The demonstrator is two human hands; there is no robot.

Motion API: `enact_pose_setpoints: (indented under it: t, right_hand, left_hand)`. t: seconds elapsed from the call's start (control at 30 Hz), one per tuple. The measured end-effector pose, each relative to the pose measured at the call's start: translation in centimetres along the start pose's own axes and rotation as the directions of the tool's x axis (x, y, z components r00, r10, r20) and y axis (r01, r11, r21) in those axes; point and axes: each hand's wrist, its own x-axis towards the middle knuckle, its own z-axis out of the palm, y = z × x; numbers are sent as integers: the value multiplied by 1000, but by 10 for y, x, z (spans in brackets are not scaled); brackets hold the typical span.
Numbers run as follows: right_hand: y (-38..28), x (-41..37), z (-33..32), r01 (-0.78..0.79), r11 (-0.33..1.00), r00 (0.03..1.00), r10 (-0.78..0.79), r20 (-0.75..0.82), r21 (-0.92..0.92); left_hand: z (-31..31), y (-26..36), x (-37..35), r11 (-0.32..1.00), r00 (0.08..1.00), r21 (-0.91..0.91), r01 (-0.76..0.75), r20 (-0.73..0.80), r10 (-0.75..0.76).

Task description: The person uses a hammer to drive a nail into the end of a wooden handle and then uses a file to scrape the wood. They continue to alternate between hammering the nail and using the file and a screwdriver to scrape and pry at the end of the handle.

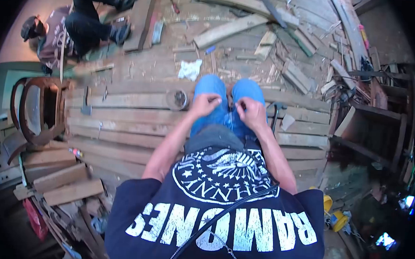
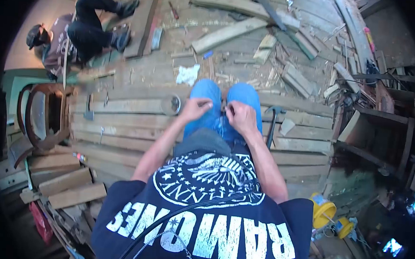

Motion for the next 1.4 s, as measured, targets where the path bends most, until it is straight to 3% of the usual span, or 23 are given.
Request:
enact_pose_setpoints:
  t: [0.03,0.13,0.23,0.37,0.43,0.5,0.53,0.6,0.73,0.8,1.07,1.27,1.4]
  right_hand:
    - [2,-1,-1,-10,1000,999,10,36,5]
    - [10,-7,3,-21,998,996,26,-87,60]
    - [13,-8,5,4,997,995,3,-102,71]
    - [14,-4,1,82,995,991,-76,-112,50]
    - [16,-7,0,142,989,983,-136,-122,38]
    - [19,-9,-3,169,985,979,-165,-119,27]
    - [20,-11,-5,148,989,982,-143,-125,31]
    - [22,-14,-6,116,993,983,-112,-142,19]
    - [23,-23,-2,99,995,977,-92,-190,28]
    - [20,-27,0,102,995,974,-97,-204,15]
    - [13,-17,6,133,991,977,-129,-168,11]
    - [5,-6,13,141,990,975,-142,-169,-18]
    - [3,1,17,136,991,977,-137,-162,-18]
  left_hand:
    - [-5,-3,-2,998,999,-40,38,-37,-40]
    - [-21,-1,-13,982,981,16,189,-50,-188]
    - [-21,-5,-17,979,983,107,174,-81,-166]
    - [-10,14,-7,975,976,74,210,-68,-206]
    - [0,14,1,980,981,76,186,-76,-180]
    - [10,10,10,990,986,-11,141,92,-140]
    - [14,11,11,990,988,-13,137,77,-136]
    - [21,17,16,933,948,208,-293,192,255]
    - [40,15,32,886,910,296,-357,323,259]
    - [43,16,39,899,920,340,-274,364,143]
    - [39,8,27,945,978,274,-180,150,143]
    - [35,-2,27,959,983,244,-143,145,109]
    - [33,4,29,957,978,206,-207,80,194]
